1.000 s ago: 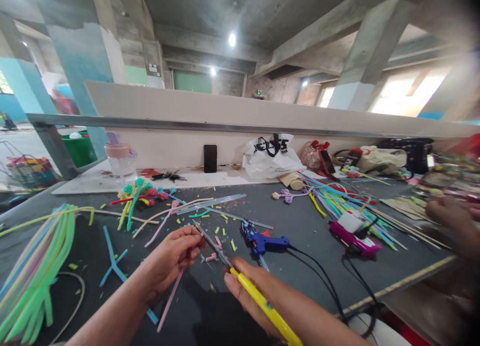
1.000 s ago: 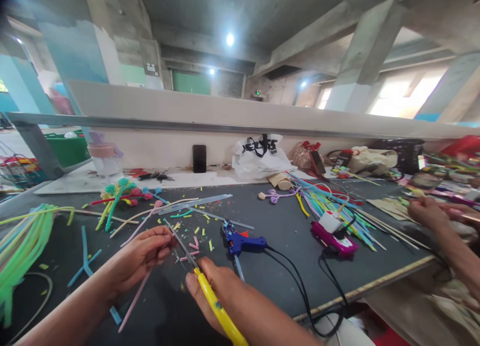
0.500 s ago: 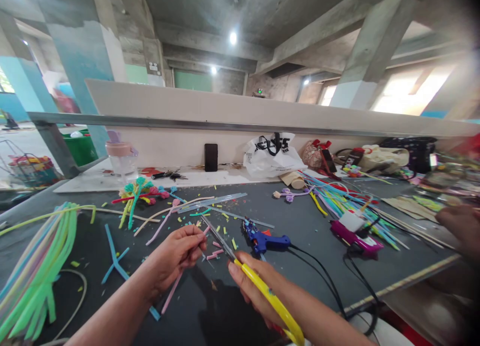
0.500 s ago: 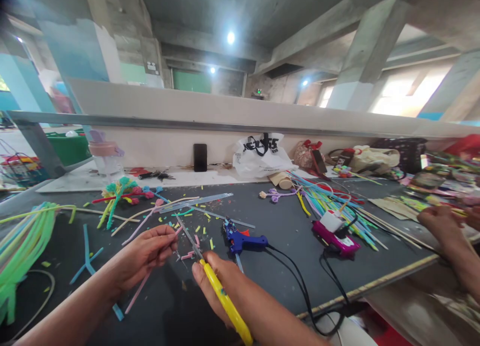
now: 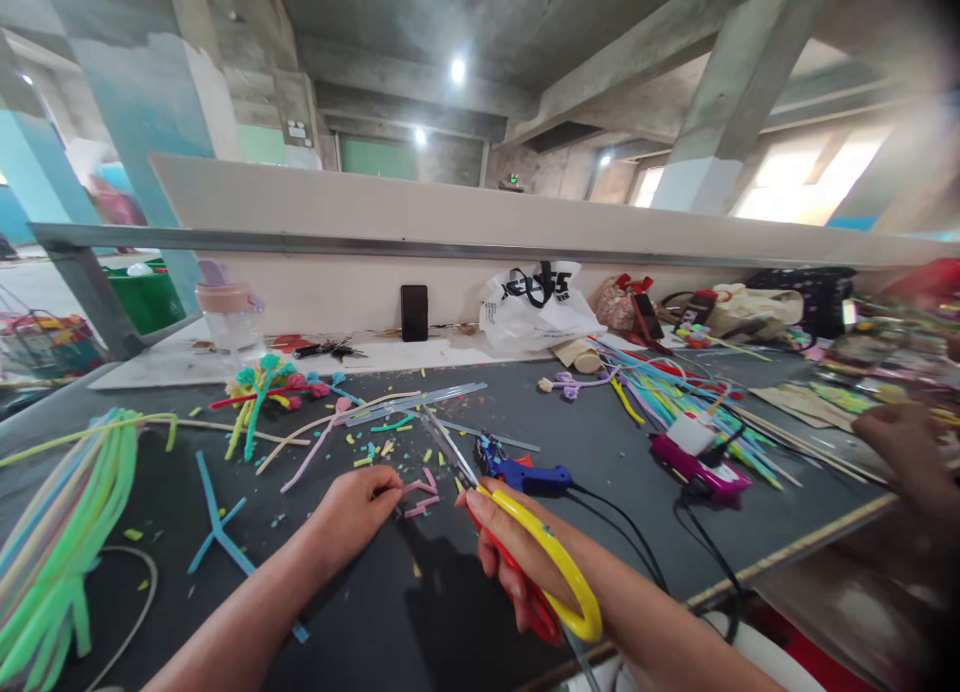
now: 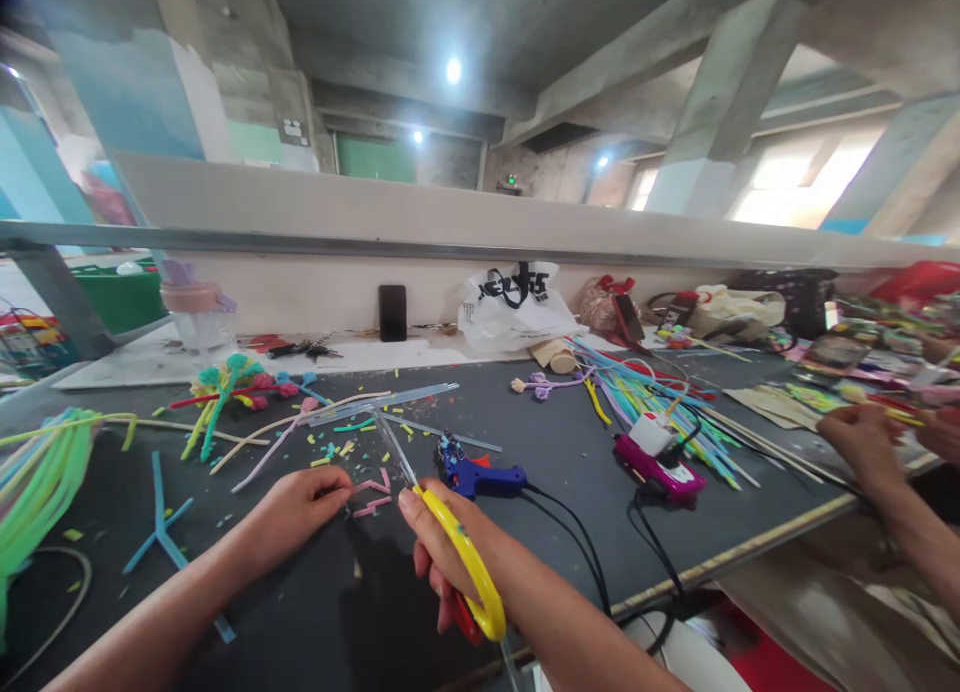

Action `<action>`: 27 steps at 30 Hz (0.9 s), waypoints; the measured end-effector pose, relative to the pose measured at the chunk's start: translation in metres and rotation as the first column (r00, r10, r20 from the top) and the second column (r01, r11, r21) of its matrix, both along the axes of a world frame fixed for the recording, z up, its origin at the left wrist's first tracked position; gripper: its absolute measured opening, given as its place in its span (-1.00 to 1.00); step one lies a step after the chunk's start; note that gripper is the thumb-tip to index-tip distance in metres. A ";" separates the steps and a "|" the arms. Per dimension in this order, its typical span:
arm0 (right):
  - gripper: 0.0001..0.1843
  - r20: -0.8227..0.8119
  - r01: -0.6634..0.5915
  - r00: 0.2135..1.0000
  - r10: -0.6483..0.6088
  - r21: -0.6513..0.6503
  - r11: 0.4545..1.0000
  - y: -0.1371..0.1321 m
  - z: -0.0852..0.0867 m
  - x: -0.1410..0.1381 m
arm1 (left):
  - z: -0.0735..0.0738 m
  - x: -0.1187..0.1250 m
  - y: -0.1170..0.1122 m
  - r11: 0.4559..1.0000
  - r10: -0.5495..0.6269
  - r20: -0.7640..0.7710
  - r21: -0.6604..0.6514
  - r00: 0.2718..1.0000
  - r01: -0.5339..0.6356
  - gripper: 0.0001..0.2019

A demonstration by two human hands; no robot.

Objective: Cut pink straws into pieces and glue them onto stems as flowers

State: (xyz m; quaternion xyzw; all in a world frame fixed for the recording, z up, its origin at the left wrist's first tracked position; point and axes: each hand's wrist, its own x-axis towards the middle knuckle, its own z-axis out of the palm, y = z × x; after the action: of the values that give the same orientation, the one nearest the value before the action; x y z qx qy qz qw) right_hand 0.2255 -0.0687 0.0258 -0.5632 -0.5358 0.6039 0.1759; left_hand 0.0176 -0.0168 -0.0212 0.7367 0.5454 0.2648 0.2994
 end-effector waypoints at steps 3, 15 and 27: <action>-0.65 0.016 0.021 1.000 -0.022 0.017 1.000 -0.002 0.002 -0.003 | 0.000 0.003 -0.001 1.000 -0.013 -0.060 0.013 0.998 0.014 -0.81; -0.60 0.066 -0.012 0.998 0.005 0.114 0.993 -0.004 0.000 -0.004 | 0.007 0.002 -0.001 0.986 0.134 0.440 -0.146 0.888 -0.077 -0.80; -0.58 0.358 -0.235 0.929 0.092 0.380 0.895 -0.019 0.000 -0.008 | 0.019 0.001 -0.010 0.941 0.255 0.799 -0.336 0.545 0.051 -0.76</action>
State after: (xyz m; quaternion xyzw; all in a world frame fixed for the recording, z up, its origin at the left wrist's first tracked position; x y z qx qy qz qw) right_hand 0.2172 -0.0878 0.0254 -0.5581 -0.7200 0.3854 0.1470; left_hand 0.0182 -0.0266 -0.0026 0.4305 0.4159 0.5068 0.6204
